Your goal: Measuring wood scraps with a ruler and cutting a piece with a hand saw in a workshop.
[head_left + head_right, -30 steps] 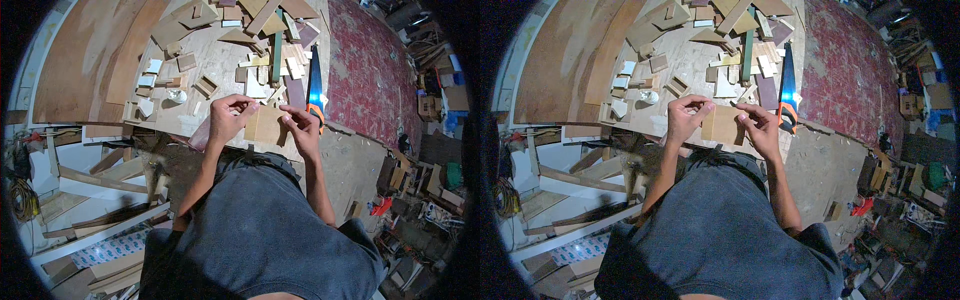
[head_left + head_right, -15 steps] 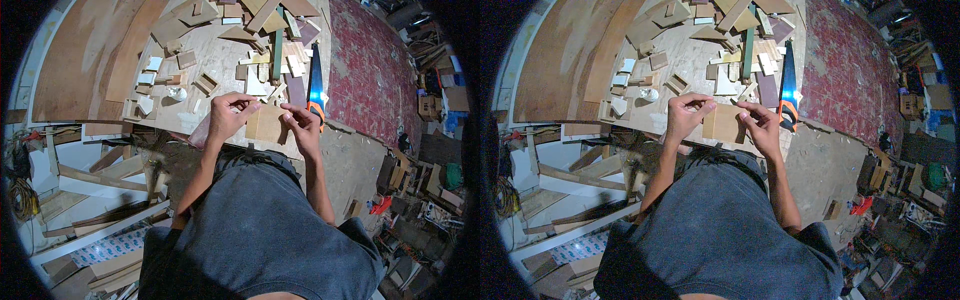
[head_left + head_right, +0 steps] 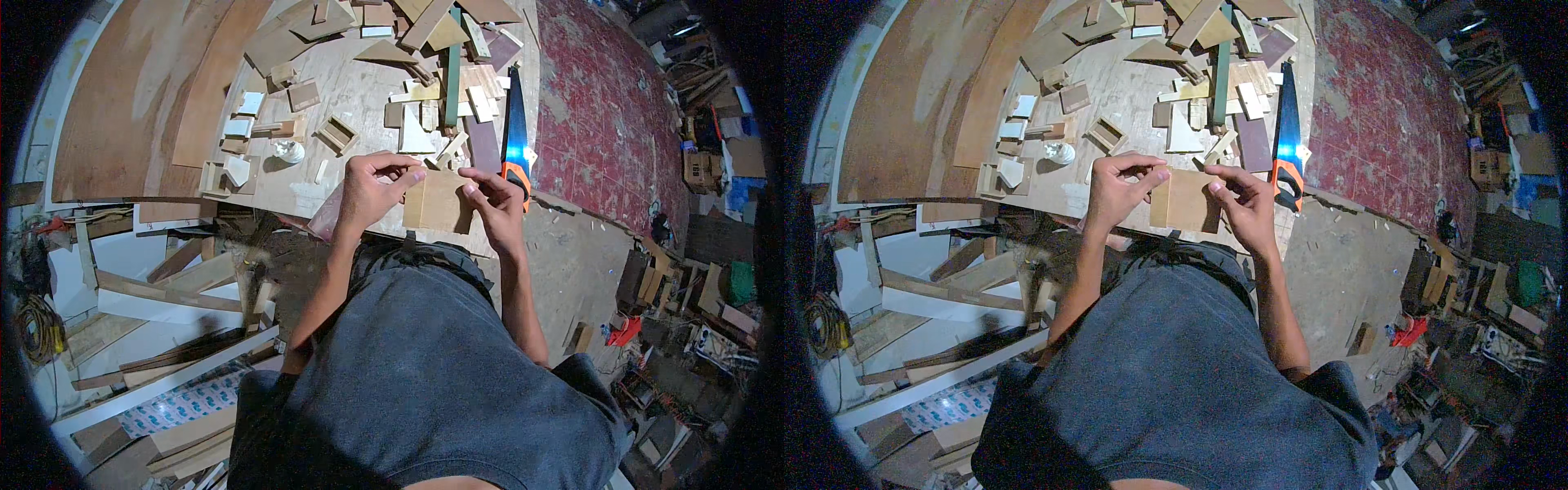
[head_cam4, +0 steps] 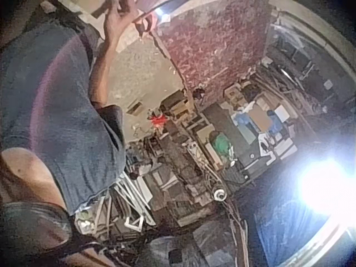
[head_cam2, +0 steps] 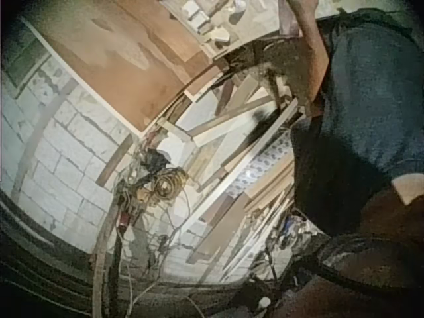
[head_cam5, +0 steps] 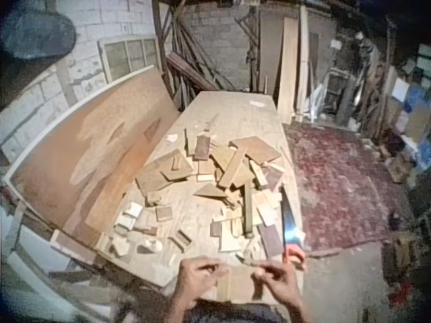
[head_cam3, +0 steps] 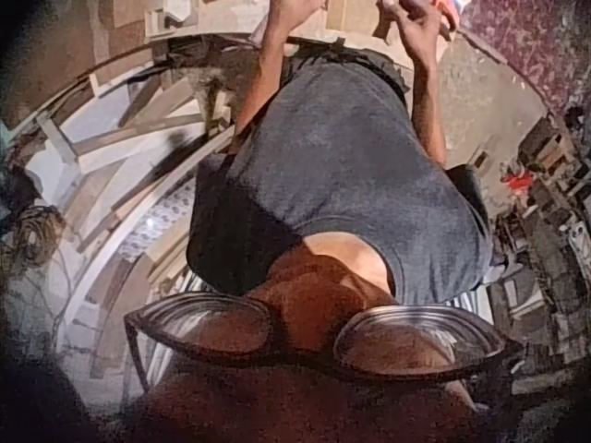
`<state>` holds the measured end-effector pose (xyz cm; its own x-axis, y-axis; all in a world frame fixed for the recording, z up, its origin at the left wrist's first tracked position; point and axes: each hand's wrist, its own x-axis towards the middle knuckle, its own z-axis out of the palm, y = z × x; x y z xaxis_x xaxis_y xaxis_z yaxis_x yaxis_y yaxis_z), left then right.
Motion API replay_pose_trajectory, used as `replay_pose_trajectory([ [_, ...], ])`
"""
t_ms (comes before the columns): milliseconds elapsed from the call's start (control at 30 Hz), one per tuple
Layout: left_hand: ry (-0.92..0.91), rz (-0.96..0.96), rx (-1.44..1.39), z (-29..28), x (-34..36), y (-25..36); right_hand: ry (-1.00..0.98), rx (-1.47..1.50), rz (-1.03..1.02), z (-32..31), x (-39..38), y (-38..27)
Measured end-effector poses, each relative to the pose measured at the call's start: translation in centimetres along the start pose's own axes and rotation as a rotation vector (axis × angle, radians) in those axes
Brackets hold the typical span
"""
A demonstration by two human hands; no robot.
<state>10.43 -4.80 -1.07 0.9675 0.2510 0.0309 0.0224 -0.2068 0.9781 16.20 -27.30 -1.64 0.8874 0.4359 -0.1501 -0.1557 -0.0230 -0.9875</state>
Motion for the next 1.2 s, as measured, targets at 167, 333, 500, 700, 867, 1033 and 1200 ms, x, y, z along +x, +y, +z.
replay_pose_trajectory([
  [167,-0.026,-0.032,-0.022,-0.2,-0.1,0.2,-0.016,-0.020,0.036,-0.1,-0.1,-0.1],
  [333,-0.032,-0.035,-0.063,-0.2,-0.2,0.3,-0.010,0.006,0.002,0.0,0.0,0.1],
  [500,-0.044,-0.023,-0.065,-0.4,-0.3,0.1,-0.022,0.003,0.012,0.0,-0.2,0.0],
  [700,-0.058,-0.054,-0.082,-0.5,-0.5,0.3,-0.018,-0.005,0.004,0.3,-0.3,-0.1],
  [867,-0.061,-0.069,-0.067,-0.6,-0.7,0.4,-0.005,-0.010,0.001,0.5,-0.4,0.0],
  [1033,-0.060,-0.050,-0.033,-0.8,-0.8,0.5,-0.009,-0.010,0.003,0.7,-0.2,-0.2],
  [1200,0.019,-0.032,-0.026,-0.3,-1.0,-0.1,-0.009,-0.012,-0.017,0.7,0.0,-0.3],
])
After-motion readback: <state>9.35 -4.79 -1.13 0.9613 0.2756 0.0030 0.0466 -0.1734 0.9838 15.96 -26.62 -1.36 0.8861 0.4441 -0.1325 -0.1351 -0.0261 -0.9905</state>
